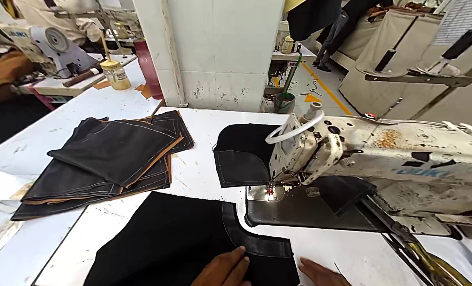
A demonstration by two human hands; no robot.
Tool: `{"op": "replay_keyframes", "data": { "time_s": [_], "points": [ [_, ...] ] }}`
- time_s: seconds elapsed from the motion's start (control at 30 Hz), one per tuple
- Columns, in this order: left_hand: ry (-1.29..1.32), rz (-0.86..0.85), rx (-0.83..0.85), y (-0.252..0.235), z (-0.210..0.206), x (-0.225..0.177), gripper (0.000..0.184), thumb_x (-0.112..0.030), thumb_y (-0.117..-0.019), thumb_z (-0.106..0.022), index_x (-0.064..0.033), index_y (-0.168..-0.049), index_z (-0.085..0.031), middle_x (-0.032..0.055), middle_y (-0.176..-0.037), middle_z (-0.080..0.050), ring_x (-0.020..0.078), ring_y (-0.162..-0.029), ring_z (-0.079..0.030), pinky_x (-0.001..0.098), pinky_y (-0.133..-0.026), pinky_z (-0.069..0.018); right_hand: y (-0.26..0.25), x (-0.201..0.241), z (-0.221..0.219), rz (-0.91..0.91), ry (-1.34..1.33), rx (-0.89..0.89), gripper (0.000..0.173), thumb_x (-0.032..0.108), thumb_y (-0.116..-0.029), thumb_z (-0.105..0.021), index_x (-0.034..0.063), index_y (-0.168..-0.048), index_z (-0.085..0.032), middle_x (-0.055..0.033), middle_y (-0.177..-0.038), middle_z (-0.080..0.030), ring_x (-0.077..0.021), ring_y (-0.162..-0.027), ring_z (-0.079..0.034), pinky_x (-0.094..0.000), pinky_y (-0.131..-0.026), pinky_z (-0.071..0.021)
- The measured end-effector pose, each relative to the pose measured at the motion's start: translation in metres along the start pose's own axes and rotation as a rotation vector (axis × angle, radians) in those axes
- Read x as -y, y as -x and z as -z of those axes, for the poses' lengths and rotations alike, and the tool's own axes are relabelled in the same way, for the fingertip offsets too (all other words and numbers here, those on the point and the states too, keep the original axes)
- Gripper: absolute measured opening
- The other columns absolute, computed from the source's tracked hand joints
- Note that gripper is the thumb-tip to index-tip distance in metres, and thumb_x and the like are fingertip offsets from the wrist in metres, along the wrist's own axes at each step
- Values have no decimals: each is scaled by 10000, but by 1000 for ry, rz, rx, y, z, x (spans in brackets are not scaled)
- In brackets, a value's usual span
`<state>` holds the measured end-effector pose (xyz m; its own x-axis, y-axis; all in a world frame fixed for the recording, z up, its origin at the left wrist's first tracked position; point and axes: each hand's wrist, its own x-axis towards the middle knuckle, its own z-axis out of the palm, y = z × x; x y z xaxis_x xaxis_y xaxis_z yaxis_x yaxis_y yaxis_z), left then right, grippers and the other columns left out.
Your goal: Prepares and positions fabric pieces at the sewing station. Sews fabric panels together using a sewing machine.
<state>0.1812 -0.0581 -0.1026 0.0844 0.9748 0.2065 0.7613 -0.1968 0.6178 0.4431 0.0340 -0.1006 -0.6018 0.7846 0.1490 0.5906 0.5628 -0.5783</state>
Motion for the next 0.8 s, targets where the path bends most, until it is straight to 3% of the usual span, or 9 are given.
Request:
{"op": "replay_keyframes", "data": {
  "time_s": [0.1,0.2,0.3,0.4,0.5,0.57,0.63,0.73,0.8],
  "points": [
    [73,18,-44,-15,-2,-19,317,-184,-1082,-511,-4,-1266,-695,163,-1401,-632,257,-1299,-613,368,-1109,-481,-22,14,-14,-74,122,-64,605,472,-1003,-617,7,-1390,-611,-187,-1359,-651,-378,-1222,-627,-531,-998,-516],
    [-185,121,-158,-20,24,-7,358,-258,-1072,-518,-35,-1288,-697,137,-1401,-638,272,-1328,-592,436,-1132,-467,-36,18,-29,-34,59,-109,438,286,-995,-658,14,-1339,-652,-201,-1223,-691,-379,-1105,-663,-514,-918,-550],
    [-282,107,78,-21,48,30,535,-412,-1084,-458,-26,-1430,-589,171,-1523,-528,389,-1433,-470,610,-1186,-333,-36,3,-19,-17,-55,-145,315,111,-978,-656,58,-1285,-705,-177,-1171,-676,-284,-1065,-674,-392,-937,-571],
    [-188,5,273,-29,26,33,635,-495,-1081,-408,-51,-1530,-478,197,-1624,-379,431,-1511,-324,731,-1187,-178,-37,-46,11,-29,111,-237,295,135,-926,-714,87,-1216,-739,-165,-1152,-698,-282,-1022,-704,-432,-874,-606],
    [-306,2,220,-44,-14,10,727,-608,-1055,-345,-102,-1569,-434,181,-1656,-323,428,-1525,-292,731,-1187,-167,-44,-84,50,-69,280,-249,343,291,-921,-741,117,-1216,-736,-132,-1183,-709,-315,-1086,-691,-531,-913,-578],
    [-366,-20,152,-59,-34,-7,758,-631,-1046,-329,-82,-1556,-447,189,-1643,-345,437,-1510,-321,720,-1180,-204,-53,-95,70,-78,377,-311,410,468,-958,-652,151,-1202,-744,-74,-1173,-713,-249,-977,-714,-475,-816,-611],
    [-337,-96,119,-70,-53,-26,728,-613,-1052,-336,-87,-1534,-482,147,-1630,-390,391,-1501,-362,687,-1189,-245,-67,-103,79,-73,449,-309,310,340,-978,-650,148,-1203,-743,-72,-1209,-699,-248,-905,-723,-474,-737,-618],
    [-295,-152,249,-78,-77,-40,716,-613,-1058,-303,-135,-1578,-422,62,-1679,-317,327,-1547,-283,668,-1212,-196,-92,-117,70,-110,496,-157,294,164,-982,-656,116,-1264,-723,-76,-1370,-654,-299,-1116,-700,-535,-890,-592],
    [-315,-168,261,-83,-83,-37,717,-616,-1061,-272,-148,-1588,-406,46,-1689,-296,315,-1556,-263,656,-1218,-187,-103,-129,61,-61,502,-196,210,139,-1002,-602,103,-1127,-767,-64,-1238,-722,-277,-1046,-729,-517,-864,-603]
  ]
}}
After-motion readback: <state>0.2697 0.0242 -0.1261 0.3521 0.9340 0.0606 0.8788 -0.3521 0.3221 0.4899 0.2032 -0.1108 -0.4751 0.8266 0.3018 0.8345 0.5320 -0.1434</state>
